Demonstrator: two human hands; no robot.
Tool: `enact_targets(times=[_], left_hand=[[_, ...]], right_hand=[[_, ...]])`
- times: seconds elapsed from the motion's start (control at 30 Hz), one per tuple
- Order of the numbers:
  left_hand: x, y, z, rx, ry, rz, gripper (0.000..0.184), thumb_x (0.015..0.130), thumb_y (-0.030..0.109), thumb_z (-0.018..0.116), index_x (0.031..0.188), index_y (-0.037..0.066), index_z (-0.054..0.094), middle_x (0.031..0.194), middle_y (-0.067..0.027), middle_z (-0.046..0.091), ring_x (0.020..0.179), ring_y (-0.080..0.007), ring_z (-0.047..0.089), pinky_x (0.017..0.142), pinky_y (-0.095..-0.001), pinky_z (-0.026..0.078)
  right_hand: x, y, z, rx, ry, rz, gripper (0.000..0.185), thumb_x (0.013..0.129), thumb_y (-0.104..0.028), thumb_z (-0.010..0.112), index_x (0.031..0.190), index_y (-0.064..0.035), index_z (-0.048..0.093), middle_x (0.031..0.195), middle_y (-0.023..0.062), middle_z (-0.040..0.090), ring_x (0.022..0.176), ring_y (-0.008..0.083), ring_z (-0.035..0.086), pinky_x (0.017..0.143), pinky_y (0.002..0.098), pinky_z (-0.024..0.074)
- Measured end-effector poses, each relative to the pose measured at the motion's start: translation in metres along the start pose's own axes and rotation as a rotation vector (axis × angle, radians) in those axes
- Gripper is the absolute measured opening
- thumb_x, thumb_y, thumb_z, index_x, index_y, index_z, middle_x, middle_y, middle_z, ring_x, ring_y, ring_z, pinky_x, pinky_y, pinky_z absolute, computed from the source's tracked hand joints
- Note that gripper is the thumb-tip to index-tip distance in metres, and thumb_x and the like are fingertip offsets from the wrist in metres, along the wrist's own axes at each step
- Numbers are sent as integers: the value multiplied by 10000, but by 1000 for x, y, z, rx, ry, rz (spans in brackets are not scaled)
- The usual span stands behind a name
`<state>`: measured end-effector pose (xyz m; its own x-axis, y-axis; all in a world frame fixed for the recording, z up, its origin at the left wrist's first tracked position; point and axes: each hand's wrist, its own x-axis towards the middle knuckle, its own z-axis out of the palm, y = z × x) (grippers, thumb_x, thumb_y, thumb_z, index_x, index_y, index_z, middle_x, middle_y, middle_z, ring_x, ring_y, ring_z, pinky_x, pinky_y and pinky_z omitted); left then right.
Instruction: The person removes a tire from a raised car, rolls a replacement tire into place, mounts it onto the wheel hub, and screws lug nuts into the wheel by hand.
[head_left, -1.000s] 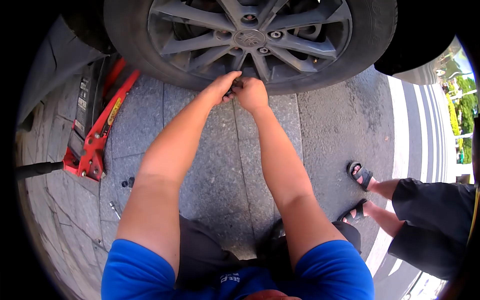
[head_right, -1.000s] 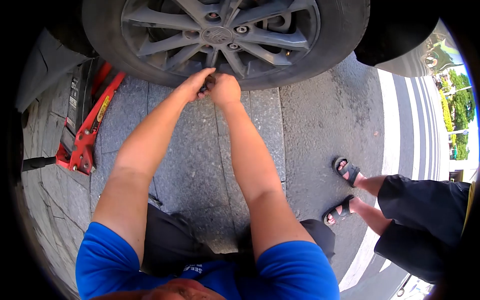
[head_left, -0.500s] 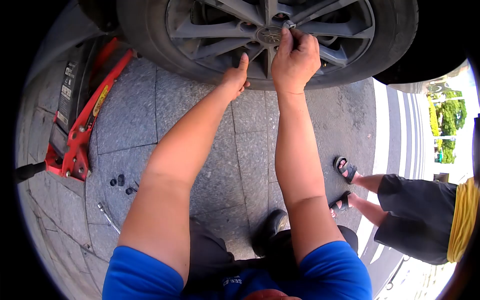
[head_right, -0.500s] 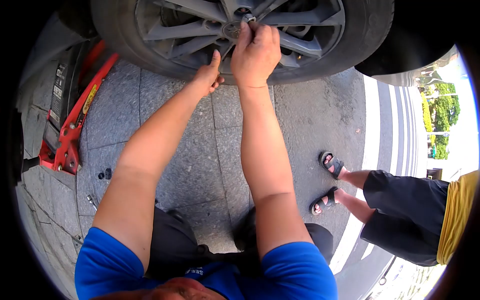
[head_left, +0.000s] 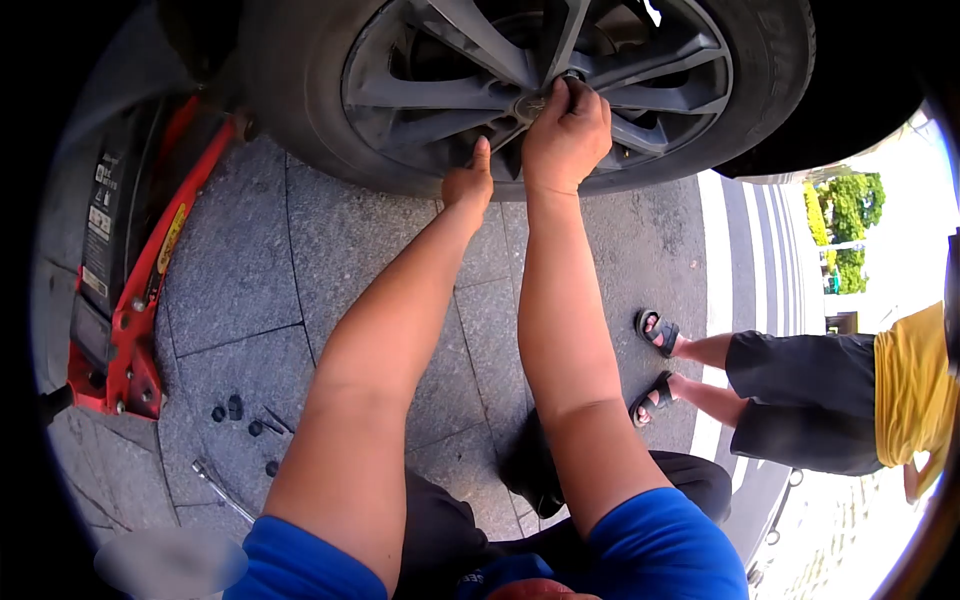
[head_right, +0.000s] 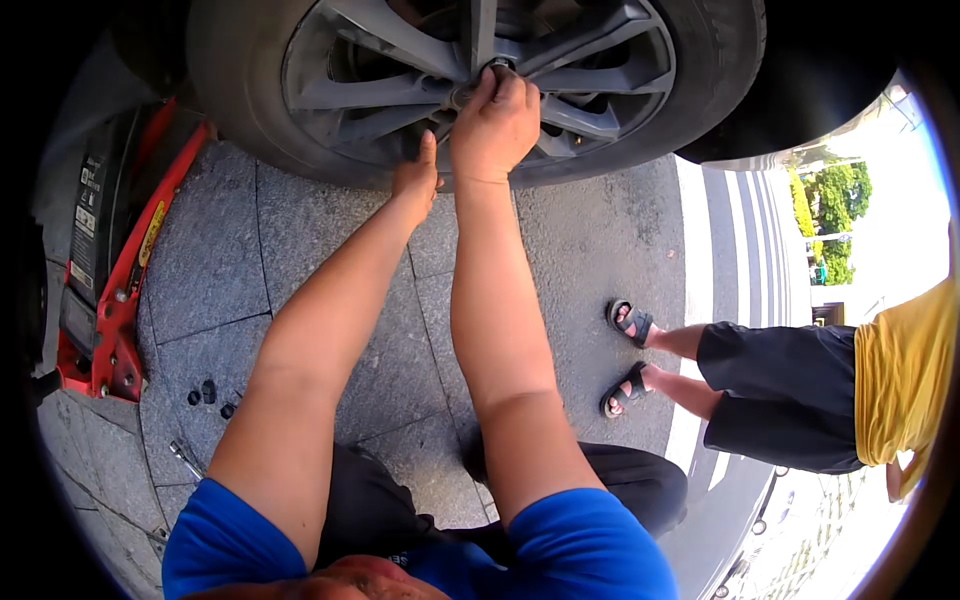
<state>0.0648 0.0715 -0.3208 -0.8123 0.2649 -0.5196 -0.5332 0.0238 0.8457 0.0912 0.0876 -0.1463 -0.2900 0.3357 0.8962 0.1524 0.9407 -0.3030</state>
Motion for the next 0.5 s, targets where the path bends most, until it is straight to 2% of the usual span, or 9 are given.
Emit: enact_targets(times=[0.07, 0.13, 0.23, 0.27, 0.33, 0.4, 0.43, 0.47, 0.5], left_hand=[[3, 1, 4, 4, 105, -26, 915, 770, 801, 501, 870, -94, 666, 810, -188, 684, 731, -332, 668, 642, -421, 508], [-16, 22, -11, -2, -14, -113, 883, 764, 798, 517, 775, -77, 643, 723, -157, 668, 652, -308, 648, 600, -410, 497], [-20, 24, -15, -59, -41, -131, 841, 757, 797, 529, 674, -38, 599, 612, -102, 606, 481, -233, 553, 454, -378, 429], [-21, 26, -17, -87, -56, -158, 829, 751, 797, 536, 669, -27, 580, 600, -86, 580, 428, -193, 482, 403, -350, 370], [-21, 25, -16, -114, -77, -177, 817, 745, 797, 543, 664, -17, 561, 588, -70, 554, 375, -154, 410, 351, -322, 310], [-23, 28, -18, -178, -102, -185, 802, 734, 791, 560, 698, -10, 545, 587, -59, 530, 347, -123, 353, 325, -290, 256], [-28, 30, -17, -178, -105, -178, 802, 734, 791, 560, 698, -10, 545, 587, -59, 530, 347, -123, 353, 325, -290, 256], [-32, 32, -19, -184, -108, -186, 799, 732, 789, 564, 709, -9, 536, 593, -62, 530, 349, -124, 357, 327, -290, 262], [-34, 36, -21, -190, -109, -192, 798, 730, 787, 569, 720, -9, 526, 599, -64, 530, 351, -124, 360, 329, -290, 267]], right_hand=[[4, -5, -2, 4, -39, 69, 136, 841, -145, 660, 833, -9, 660, 796, 134, 647, 760, 347, 622, 683, 408, 493], [8, -11, 2, 29, -2, 61, 151, 851, -125, 653, 806, 20, 646, 777, 136, 654, 702, 318, 628, 655, 403, 492], [11, -25, 8, 470, -5, 734, 205, 913, -138, 620, 842, 54, 604, 734, 75, 628, 618, 164, 600, 517, 314, 480], [13, -27, 9, 475, -7, 730, 205, 913, -138, 620, 842, 54, 604, 734, 75, 628, 618, 164, 600, 517, 314, 480], [18, -33, 5, 952, 56, 1157, 219, 916, -161, 631, 881, 48, 579, 725, 71, 616, 617, 149, 602, 496, 267, 471], [19, -35, 4, 996, 63, 1169, 217, 923, -164, 619, 895, 44, 561, 728, 80, 615, 617, 156, 608, 493, 257, 473], [19, -35, 4, 785, 27, 1052, 212, 922, -161, 615, 873, 42, 574, 720, 87, 623, 617, 168, 610, 506, 285, 481], [17, -34, 3, 578, -9, 931, 211, 921, -157, 612, 852, 40, 586, 712, 94, 630, 616, 179, 612, 519, 312, 490], [14, -30, 1, 216, 24, 558, 224, 890, -158, 642, 804, 46, 612, 706, 129, 656, 633, 222, 634, 586, 368, 504]])
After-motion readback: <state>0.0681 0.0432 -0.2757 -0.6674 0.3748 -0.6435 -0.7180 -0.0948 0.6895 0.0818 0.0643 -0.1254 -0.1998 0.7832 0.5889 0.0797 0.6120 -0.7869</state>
